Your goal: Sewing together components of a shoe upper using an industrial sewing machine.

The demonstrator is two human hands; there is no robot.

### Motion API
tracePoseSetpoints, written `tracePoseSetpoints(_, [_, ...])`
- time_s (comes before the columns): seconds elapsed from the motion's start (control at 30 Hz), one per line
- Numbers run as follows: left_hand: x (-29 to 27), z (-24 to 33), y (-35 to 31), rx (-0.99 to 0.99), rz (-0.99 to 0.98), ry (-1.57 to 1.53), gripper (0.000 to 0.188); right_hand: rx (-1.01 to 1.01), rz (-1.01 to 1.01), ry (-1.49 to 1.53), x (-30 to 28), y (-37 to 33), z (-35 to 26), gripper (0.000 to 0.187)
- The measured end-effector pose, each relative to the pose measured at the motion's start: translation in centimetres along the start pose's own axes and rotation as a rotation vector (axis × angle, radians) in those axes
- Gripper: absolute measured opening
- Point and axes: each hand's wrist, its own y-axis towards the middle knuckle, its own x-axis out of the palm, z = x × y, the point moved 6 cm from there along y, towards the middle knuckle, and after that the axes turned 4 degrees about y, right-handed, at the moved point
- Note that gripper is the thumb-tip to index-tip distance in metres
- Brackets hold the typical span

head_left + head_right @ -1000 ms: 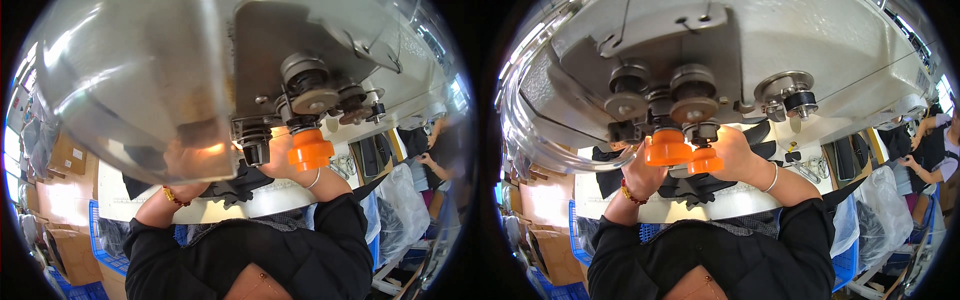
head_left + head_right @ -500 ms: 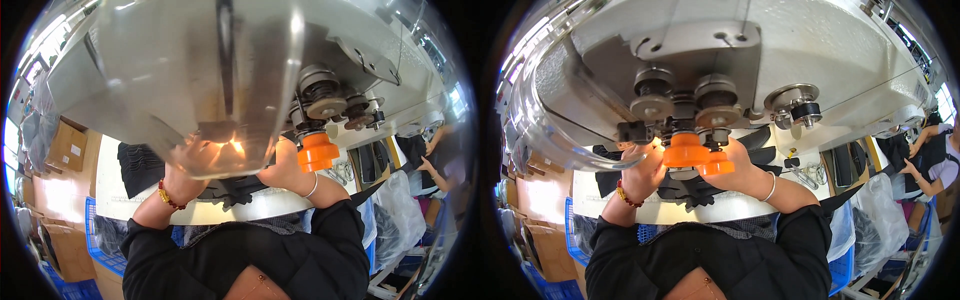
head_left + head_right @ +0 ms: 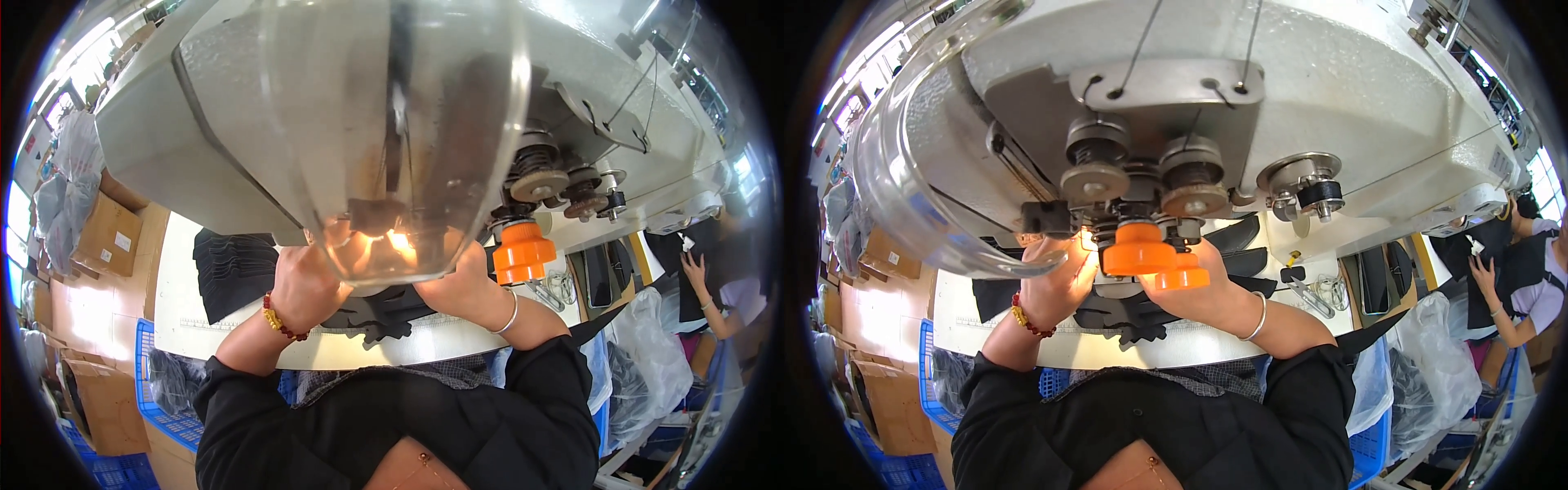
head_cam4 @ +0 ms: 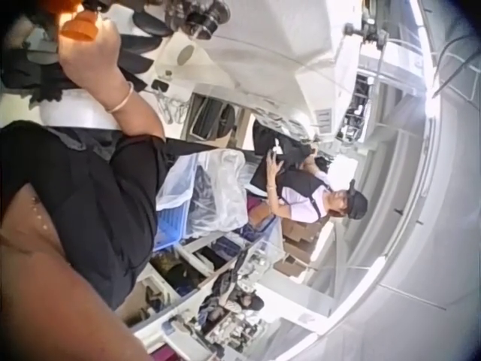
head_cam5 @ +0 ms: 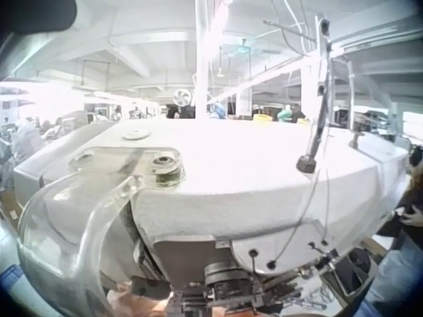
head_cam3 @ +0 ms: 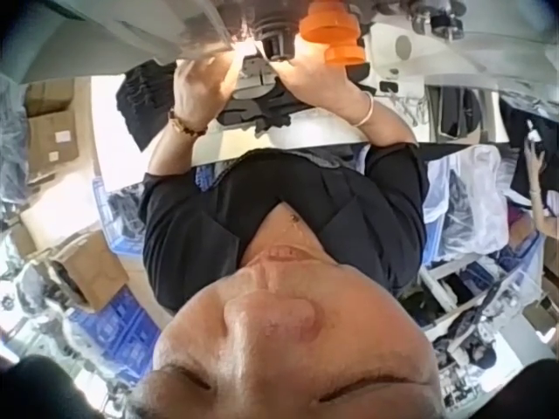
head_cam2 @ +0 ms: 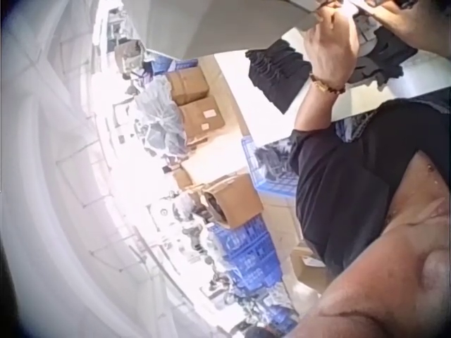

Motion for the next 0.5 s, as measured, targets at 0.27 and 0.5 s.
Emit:
tracePoseSetpoints(0.27, [-0.3, -0.6, -0.5, -0.032, -0.082, -0.04, 0.035, -0.096, -0.092, -0.115, -0.4, -0.1, -1.1, 0.029])
tracePoseSetpoints(0.5, [2.4, -7.4, -3.0, -0.152, -0.098, 0.232, 0.022, 0.137, -0.005, -0.051, -7.7, 1.1, 0.5, 0.008])
